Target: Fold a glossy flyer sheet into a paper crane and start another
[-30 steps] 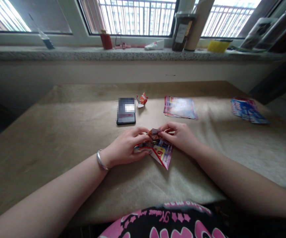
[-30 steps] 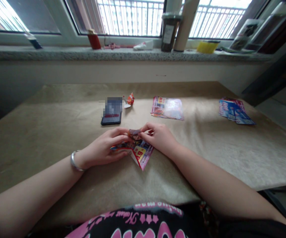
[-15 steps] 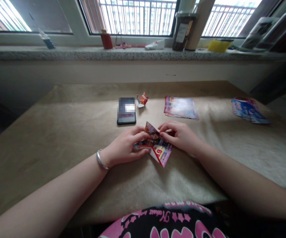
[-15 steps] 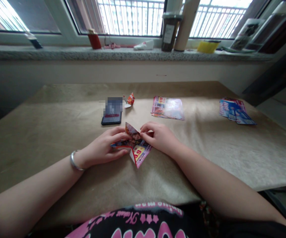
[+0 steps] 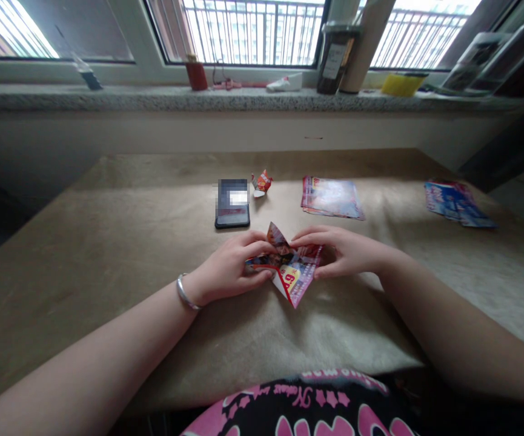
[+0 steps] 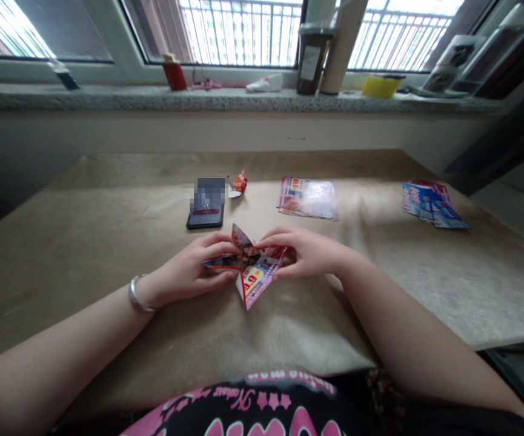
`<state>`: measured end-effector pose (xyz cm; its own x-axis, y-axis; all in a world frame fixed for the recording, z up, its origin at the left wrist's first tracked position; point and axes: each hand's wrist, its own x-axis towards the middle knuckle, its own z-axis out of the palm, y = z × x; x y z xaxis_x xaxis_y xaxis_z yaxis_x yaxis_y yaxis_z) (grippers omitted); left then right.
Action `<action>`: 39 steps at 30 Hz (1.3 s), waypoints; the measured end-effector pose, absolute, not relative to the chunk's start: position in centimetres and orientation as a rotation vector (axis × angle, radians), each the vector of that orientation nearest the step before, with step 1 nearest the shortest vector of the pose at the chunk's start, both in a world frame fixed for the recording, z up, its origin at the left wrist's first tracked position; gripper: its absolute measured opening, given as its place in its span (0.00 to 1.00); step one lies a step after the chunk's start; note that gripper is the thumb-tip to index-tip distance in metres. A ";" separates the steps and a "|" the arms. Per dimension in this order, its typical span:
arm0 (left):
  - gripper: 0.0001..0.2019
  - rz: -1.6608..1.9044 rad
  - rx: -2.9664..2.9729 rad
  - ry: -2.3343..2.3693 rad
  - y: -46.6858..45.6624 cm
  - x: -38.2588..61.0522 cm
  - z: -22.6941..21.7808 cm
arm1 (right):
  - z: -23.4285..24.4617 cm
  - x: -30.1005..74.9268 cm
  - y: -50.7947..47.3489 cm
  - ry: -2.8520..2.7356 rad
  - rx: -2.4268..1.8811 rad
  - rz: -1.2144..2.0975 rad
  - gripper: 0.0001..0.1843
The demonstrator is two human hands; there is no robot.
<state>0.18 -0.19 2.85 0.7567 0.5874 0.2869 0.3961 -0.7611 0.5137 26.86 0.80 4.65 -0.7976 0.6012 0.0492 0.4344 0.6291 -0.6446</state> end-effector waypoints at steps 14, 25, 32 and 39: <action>0.15 0.609 2.426 0.772 -0.1 0.2 2.8 | 4.5 26.7 0.8 -2.590 -0.803 1.030 0.32; 0.15 0.559 2.356 0.867 0.5 -0.2 2.1 | 4.5 26.7 0.3 -2.704 -0.843 0.831 0.41; 0.14 0.550 2.334 0.852 0.6 -0.2 2.1 | 4.4 26.5 0.2 -2.698 -0.865 0.709 0.38; 0.15 0.558 2.370 0.840 0.5 -0.4 2.1 | 4.3 26.8 0.6 -2.707 -0.888 0.639 0.27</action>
<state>-0.35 0.53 2.14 0.7173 0.6696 0.1925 0.4374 -0.6479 0.6236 26.78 0.56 4.35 -0.7929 0.6050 0.0723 0.5089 0.7228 -0.4675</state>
